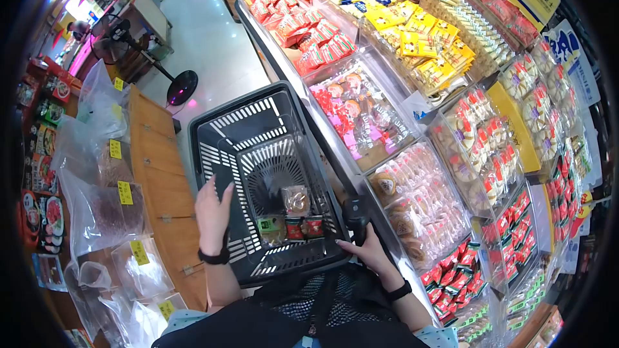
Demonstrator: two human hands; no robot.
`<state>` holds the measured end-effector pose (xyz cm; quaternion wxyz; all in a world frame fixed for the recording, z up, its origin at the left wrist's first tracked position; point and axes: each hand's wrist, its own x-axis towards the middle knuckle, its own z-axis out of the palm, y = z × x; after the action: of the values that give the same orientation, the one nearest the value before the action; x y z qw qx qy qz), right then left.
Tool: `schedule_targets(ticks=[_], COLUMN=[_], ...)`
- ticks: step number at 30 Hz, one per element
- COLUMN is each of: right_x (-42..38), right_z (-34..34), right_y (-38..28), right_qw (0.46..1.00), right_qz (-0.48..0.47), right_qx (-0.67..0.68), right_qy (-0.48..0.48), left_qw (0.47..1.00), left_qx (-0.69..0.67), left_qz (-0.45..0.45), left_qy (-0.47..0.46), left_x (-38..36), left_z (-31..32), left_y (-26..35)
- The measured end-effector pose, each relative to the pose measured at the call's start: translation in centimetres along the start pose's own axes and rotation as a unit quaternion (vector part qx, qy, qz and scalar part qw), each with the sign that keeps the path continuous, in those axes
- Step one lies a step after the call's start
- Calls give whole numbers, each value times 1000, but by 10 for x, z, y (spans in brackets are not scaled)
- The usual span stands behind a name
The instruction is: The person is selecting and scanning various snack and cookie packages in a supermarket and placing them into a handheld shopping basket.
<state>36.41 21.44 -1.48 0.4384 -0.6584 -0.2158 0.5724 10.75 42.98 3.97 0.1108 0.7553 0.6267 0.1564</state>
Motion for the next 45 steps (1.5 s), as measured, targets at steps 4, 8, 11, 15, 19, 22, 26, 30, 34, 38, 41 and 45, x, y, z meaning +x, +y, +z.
schedule_targets(ticks=[4, 8, 11, 15, 19, 22, 26, 30, 34, 38, 41, 45], right_x=[0, 9, 9, 21, 34, 61, 94, 117, 108, 104, 99, 107], right_z=[-11, -19, -21, -23, -13, -5, 10, 19, 18, 22, 24, 22], right_y=[-4, 3, -8, -21, -45, -41, -57, -58, -83, -79, -76, -64], right_qw=[998, 991, 986, 992, 990, 989, 991, 992, 993, 988, 986, 980], right_qz=[-34, -98, -107, -59, -73, -74, -75, -83, -19, -45, -51, -61], right_qx=[-30, -51, -106, -103, -122, -129, -105, -78, -94, -111, -114, -129], right_qy=[-39, -74, -66, -44, 6, 23, 38, 48, 64, 93, 114, 137], left_qw=[986, 929, 925, 934, 933, 944, 963, 911, 945, 946, 865, 710], left_qx=[119, 46, -32, 22, 48, 13, -31, 180, 86, 55, -58, -137], left_qz=[-112, -327, -347, -327, -326, -300, -233, -250, -90, 275, 477, 631], left_qy=[13, -164, -148, -144, -142, -138, -131, -275, -302, -162, -145, -280], left_x=[-57, -93, -99, -74, -44, -20, 19, 54, 93, 144, 170, 164], left_z=[-6, -1, 14, 16, 22, 31, 52, 7, -48, -56, -44, -28], left_y=[-34, -48, -59, -48, -54, -76, -121, -66, 15, 79, 146, 249])
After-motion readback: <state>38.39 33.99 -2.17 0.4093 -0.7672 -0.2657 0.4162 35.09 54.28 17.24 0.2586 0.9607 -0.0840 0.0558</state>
